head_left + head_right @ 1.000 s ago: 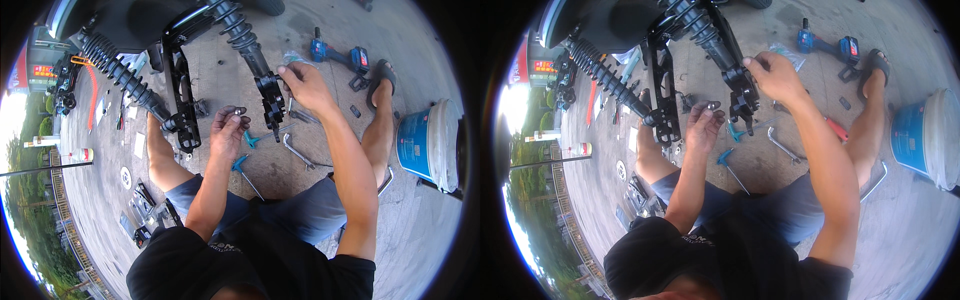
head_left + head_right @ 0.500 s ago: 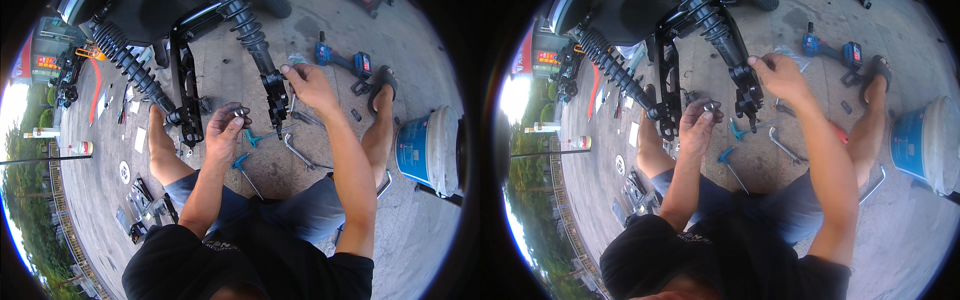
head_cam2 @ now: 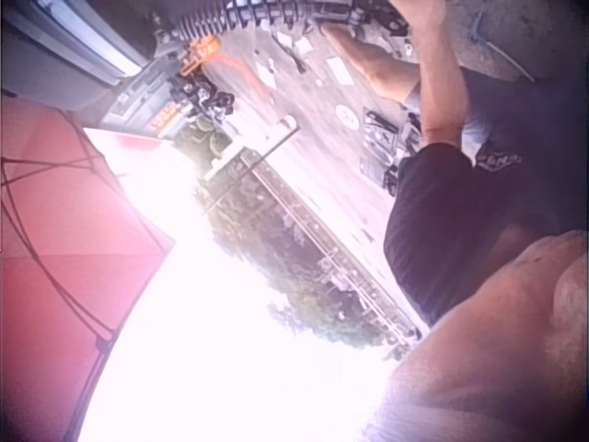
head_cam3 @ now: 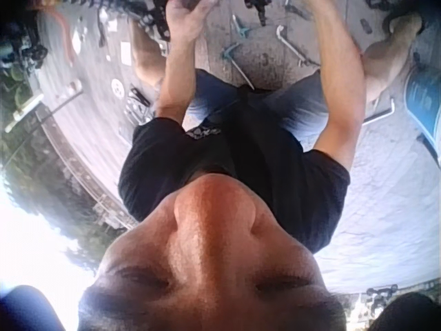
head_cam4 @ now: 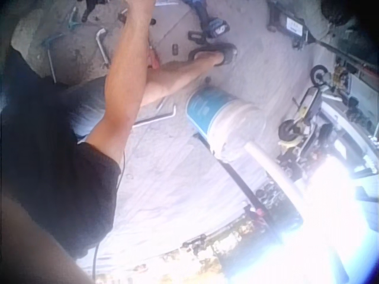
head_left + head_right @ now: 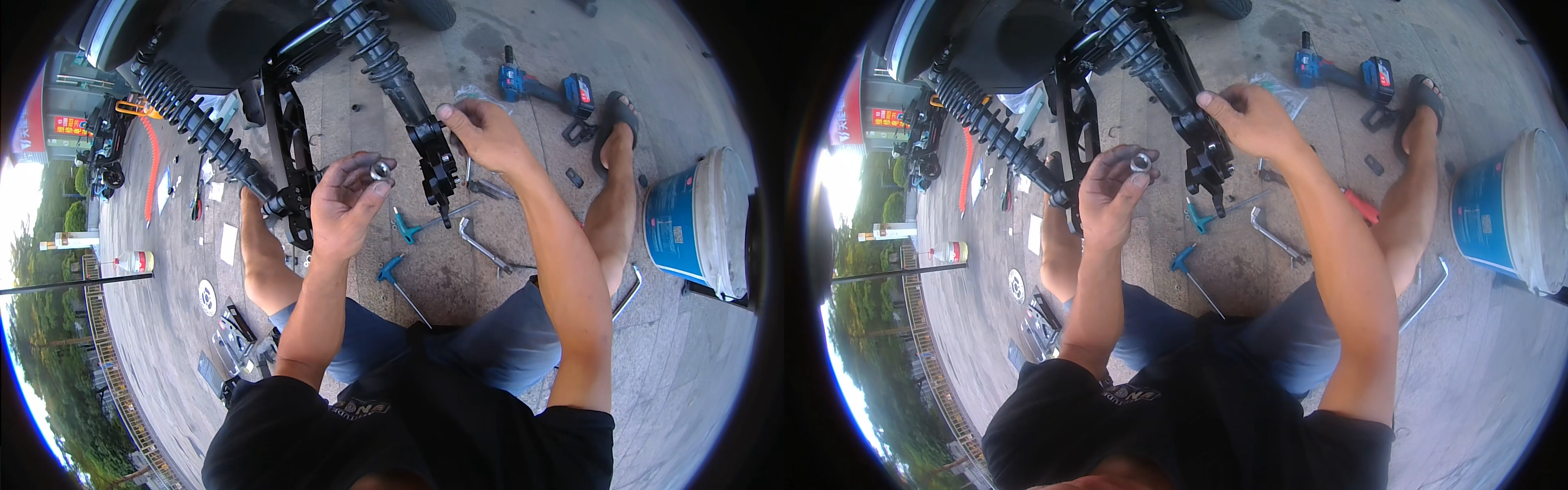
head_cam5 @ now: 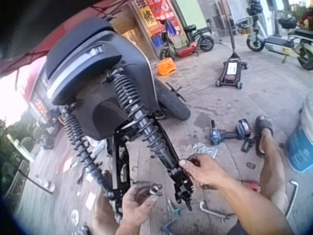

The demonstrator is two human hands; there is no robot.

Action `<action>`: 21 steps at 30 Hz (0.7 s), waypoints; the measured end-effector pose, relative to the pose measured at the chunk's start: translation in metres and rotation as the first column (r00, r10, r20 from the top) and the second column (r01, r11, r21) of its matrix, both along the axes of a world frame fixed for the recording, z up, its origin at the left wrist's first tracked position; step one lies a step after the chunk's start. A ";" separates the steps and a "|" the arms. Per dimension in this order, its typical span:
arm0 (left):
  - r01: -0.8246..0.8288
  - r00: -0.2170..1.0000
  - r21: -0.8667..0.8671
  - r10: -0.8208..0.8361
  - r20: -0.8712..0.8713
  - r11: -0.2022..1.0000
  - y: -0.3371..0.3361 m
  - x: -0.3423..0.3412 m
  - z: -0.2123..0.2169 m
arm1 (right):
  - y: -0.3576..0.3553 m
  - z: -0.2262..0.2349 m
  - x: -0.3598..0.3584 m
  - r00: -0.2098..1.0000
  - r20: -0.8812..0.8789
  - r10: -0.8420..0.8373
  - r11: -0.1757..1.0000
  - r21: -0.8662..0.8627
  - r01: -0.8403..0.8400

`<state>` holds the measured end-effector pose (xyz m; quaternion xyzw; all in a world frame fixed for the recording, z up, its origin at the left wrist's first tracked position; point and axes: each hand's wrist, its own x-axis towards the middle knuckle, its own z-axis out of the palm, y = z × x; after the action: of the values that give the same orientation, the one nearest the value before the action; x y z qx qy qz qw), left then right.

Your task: The person assembles the rear suspension of a scooter by attaching a black metal bracket to the shock absorber assembly. They use a T-handle Allen key to tighten bolts and a wrench to secure nuts, working on both sides of the assembly.

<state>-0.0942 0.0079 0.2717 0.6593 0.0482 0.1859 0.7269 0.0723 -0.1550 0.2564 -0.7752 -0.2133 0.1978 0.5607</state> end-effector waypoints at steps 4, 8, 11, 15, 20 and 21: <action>0.012 0.999 0.233 -0.023 0.045 0.972 -0.001 0.016 0.017 | 0.002 -0.005 -0.002 0.999 0.045 -0.005 0.970 0.244 -0.006; 0.020 0.997 0.338 -0.045 0.067 0.941 -0.004 0.023 0.027 | 0.001 -0.009 -0.001 0.995 -0.100 -0.011 0.947 0.320 0.043; 0.004 0.996 0.394 -0.039 0.080 0.919 -0.006 0.025 0.028 | 0.001 -0.011 0.001 1.000 -0.011 -0.017 0.999 -0.033 0.016; 0.007 0.995 0.377 -0.042 0.086 0.926 -0.009 0.025 0.026 | -0.001 -0.014 0.003 0.999 0.009 0.050 0.896 0.441 -0.049; 0.037 0.993 0.440 -0.082 0.083 0.897 -0.013 0.030 0.034 | -0.003 -0.016 0.007 0.996 0.064 0.061 0.997 0.035 -0.063; 0.051 0.993 0.474 -0.095 0.069 0.879 -0.012 0.032 0.038 | -0.001 -0.016 0.006 0.995 0.087 0.058 0.986 0.151 -0.071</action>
<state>-0.0626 -0.0042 0.3102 0.8086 -0.0562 0.1938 0.5527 0.0785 -0.1559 0.2401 -0.7298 -0.2758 0.1666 0.6030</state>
